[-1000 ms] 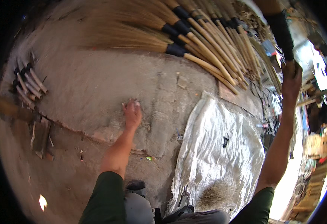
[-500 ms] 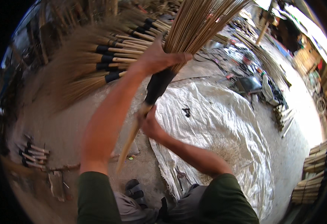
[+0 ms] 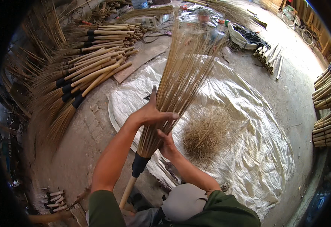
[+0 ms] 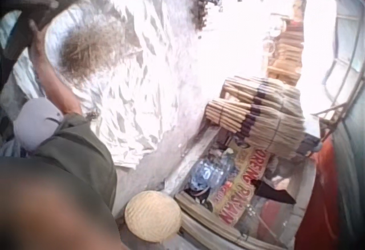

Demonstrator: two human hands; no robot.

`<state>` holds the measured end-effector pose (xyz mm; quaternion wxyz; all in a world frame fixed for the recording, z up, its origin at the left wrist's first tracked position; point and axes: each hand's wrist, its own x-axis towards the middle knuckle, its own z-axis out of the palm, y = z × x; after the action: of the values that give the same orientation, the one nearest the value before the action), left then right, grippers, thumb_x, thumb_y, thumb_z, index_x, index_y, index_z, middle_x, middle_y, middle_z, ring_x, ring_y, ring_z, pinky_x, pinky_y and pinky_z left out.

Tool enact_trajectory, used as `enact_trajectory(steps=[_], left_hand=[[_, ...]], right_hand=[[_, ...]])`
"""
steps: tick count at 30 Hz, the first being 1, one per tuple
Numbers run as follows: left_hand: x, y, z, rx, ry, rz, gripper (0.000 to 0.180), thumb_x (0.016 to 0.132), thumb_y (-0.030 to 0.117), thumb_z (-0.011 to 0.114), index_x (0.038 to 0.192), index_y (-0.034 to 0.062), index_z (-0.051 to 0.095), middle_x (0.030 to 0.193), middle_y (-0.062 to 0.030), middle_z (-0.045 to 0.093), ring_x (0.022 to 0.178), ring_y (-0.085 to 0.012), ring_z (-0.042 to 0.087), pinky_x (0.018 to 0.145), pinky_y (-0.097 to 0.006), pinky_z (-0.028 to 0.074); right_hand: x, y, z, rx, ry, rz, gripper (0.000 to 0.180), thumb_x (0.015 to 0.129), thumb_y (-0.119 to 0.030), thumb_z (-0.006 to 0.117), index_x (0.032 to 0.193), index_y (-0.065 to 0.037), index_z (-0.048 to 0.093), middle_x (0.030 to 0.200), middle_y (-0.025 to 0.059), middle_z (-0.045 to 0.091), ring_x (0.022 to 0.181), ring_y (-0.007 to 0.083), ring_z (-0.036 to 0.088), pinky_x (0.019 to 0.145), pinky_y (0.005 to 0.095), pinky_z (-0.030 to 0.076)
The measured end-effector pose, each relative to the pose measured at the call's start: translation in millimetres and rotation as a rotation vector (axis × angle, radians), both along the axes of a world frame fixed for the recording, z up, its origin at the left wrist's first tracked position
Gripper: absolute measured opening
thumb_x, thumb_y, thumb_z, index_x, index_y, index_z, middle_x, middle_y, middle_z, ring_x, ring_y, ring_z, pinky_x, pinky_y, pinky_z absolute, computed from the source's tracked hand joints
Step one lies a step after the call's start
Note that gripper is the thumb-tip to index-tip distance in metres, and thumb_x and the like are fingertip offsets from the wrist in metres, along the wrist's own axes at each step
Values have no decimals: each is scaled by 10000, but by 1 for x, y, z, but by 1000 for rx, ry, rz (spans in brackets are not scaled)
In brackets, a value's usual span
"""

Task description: The person sits on the floor and repeatedly trims the bristles of a straw broom using shears. After each trim, the person places the broom on the floor and picks up another one to continue the process.

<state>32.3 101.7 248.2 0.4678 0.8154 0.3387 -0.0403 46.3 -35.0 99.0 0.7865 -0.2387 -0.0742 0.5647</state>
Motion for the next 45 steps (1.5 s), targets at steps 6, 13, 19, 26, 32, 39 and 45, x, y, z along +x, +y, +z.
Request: enact_trajectory(steps=[6,13,19,26,32,39,45], left_hand=[[49,-23,-8,321,246,-74,1646,591,637,911,1567,-50,-222,1483,-362,466,1361,-453,517,1158,-410,412],[12,-27,-68,195,348,-92,770,650,298,794,1278,-52,520,1145,-313,688,1096,-424,686,953,-457,545],[-108,-96,-124,171,411,-299,575,696,211,782,1205,30,587,1020,-238,705,1010,-432,681,866,-504,553],[-186,-113,-157,240,402,-164,555,683,177,774,1168,38,541,970,-217,714,939,-409,707,785,-530,563],[-228,-106,-170,274,369,-84,522,668,170,771,1124,39,554,879,-191,724,875,-414,713,755,-519,565],[-268,-100,-175,152,423,-66,504,681,198,782,1118,55,576,950,-206,717,903,-412,701,793,-515,552],[-289,-106,-180,94,391,-54,554,682,240,808,1147,69,561,954,-210,707,931,-435,682,807,-530,540]], right_hand=[[1,-2,4,77,-152,138,729,922,-159,781,1503,-51,355,1319,60,607,1209,185,600,1063,377,468],[-10,-55,-15,-118,-436,510,749,976,-309,720,1553,-44,322,1400,99,563,1319,226,530,1085,412,452],[70,-81,-80,-70,97,104,737,930,-460,686,1526,-147,385,1471,219,517,1380,358,467,1144,562,366],[31,-57,-88,-176,250,145,145,985,-239,676,1017,-100,646,717,24,591,823,243,636,1006,501,498],[4,-41,-92,-252,230,222,240,1007,-267,645,855,-88,595,750,62,611,861,278,642,1031,548,509],[-37,-28,-83,-320,191,283,240,1028,-257,609,856,-97,561,727,49,571,817,265,617,990,531,522],[-58,-32,-88,-350,219,287,255,1038,-279,598,854,-117,528,718,32,530,775,234,570,952,487,506]])
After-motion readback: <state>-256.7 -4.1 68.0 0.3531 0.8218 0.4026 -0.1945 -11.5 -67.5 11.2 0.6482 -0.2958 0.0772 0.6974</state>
